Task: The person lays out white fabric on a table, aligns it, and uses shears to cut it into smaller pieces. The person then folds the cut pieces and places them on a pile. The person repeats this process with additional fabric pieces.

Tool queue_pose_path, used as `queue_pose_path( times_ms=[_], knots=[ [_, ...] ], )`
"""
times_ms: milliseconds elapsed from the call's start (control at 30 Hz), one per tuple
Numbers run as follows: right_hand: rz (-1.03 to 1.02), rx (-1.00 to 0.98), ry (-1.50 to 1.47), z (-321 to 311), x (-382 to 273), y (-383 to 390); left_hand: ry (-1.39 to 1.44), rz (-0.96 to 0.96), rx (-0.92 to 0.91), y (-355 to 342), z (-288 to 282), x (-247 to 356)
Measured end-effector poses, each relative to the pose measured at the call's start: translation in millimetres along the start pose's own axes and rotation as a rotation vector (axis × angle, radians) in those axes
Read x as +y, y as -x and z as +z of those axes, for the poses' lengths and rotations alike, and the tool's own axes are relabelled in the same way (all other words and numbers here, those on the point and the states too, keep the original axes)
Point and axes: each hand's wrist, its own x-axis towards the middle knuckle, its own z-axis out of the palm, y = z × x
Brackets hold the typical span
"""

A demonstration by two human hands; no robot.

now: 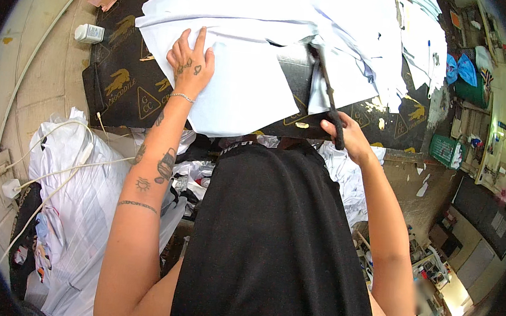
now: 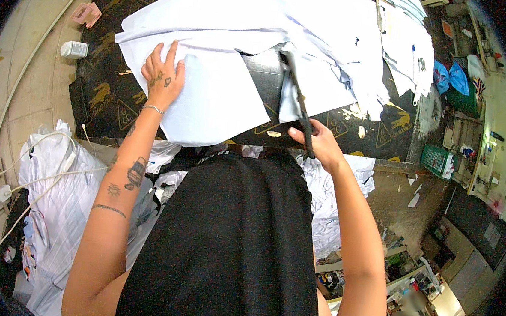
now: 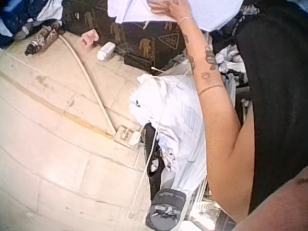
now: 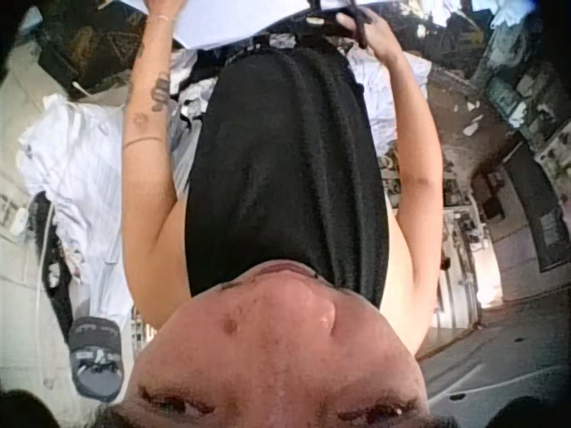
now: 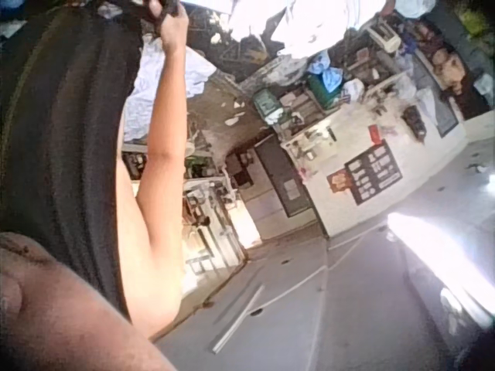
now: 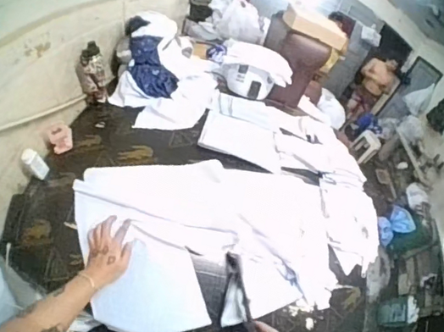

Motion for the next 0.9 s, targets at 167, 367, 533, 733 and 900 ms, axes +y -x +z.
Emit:
queue_pose_path(
  times_ms=[167,367,533,733,900],
  knots=[
    [0.040,-0.170,0.023,-35,30,56,0.606,0.380,-0.189,33,-35,70],
    [0.218,-0.488,0.026,-56,76,94,0.674,0.341,-0.214,91,-44,129],
    [0.142,-0.466,-0.033,-14,74,81,0.671,0.263,-0.152,89,-43,132],
    [0.099,-0.249,0.034,47,53,72,0.625,0.278,-0.138,92,-51,142],
    [0.097,-0.082,0.009,60,54,74,0.577,0.298,-0.130,103,-48,143]
  ],
)
